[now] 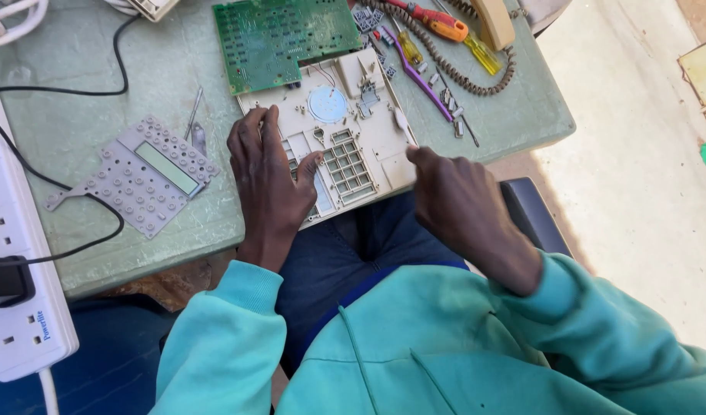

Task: Cleaning the internal circuit board and plastic casing of an electronic device using a toothbrush to remove dust and debris.

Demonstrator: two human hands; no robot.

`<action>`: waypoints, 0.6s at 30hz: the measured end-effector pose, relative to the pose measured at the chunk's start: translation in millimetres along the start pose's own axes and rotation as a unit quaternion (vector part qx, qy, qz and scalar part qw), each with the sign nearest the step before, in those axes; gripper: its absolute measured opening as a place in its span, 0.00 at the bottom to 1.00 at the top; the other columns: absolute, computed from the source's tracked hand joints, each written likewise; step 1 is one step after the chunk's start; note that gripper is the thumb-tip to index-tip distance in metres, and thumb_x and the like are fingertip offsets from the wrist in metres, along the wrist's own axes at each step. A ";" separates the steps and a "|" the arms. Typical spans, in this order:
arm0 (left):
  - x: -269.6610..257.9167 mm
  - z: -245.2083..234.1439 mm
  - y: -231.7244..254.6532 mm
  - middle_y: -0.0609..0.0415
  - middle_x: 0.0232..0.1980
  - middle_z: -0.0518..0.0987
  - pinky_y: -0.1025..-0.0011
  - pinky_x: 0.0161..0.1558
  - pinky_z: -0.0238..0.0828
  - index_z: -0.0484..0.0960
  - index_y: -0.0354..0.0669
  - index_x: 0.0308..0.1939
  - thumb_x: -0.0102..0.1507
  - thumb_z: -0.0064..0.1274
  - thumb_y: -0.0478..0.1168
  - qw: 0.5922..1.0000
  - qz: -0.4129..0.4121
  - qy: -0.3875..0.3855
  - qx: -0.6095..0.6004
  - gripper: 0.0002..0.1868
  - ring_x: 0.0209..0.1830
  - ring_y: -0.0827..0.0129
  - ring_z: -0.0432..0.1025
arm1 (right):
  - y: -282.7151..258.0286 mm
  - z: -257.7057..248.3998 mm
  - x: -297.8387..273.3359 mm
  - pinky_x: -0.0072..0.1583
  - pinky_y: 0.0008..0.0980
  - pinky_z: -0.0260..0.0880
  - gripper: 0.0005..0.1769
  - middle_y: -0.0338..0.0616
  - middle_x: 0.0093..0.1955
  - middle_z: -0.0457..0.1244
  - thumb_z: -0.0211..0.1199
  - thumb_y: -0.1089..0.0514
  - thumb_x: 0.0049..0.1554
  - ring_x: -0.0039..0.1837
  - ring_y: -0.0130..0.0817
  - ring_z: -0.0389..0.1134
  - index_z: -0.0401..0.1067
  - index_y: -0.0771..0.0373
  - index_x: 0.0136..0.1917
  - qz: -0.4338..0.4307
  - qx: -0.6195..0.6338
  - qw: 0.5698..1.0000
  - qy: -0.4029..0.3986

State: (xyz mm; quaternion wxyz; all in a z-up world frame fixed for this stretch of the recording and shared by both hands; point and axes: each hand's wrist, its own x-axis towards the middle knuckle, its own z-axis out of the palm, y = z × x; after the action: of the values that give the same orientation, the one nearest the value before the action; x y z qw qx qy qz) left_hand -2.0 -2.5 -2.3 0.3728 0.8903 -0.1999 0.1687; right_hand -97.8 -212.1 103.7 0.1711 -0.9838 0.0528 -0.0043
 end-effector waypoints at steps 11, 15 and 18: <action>-2.3 9.0 -2.1 0.38 0.73 0.63 0.43 0.70 0.56 0.63 0.32 0.73 0.66 0.64 0.48 0.998 0.007 0.021 0.067 0.39 0.74 0.40 0.54 | 46.2 4.2 -6.4 0.32 0.49 0.56 0.20 0.50 0.35 0.68 0.52 0.62 0.62 0.27 0.51 0.61 0.73 0.60 0.66 -0.111 -0.032 0.991 0.072; 0.1 6.4 -1.4 0.37 0.72 0.64 0.45 0.71 0.55 0.63 0.31 0.73 0.65 0.65 0.46 0.997 0.016 0.033 0.066 0.39 0.73 0.41 0.56 | 45.6 26.9 -21.1 0.26 0.52 0.49 0.23 0.53 0.34 0.66 0.50 0.60 0.63 0.25 0.65 0.60 0.62 0.54 0.71 -0.071 -0.107 0.991 0.045; -2.0 7.3 -1.8 0.37 0.73 0.63 0.43 0.71 0.54 0.62 0.32 0.74 0.68 0.62 0.48 0.997 0.024 0.027 0.062 0.38 0.74 0.40 0.55 | 41.8 16.6 -51.2 0.26 0.52 0.50 0.28 0.49 0.33 0.66 0.49 0.59 0.60 0.23 0.62 0.61 0.61 0.54 0.74 -0.035 -0.197 0.979 -0.031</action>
State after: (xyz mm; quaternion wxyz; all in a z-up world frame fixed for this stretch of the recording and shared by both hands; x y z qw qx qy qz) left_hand -1.8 -6.2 -9.2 0.3175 0.9019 -0.2007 0.2134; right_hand -152.6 -240.3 74.5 -0.0244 -0.9991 0.0130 0.0307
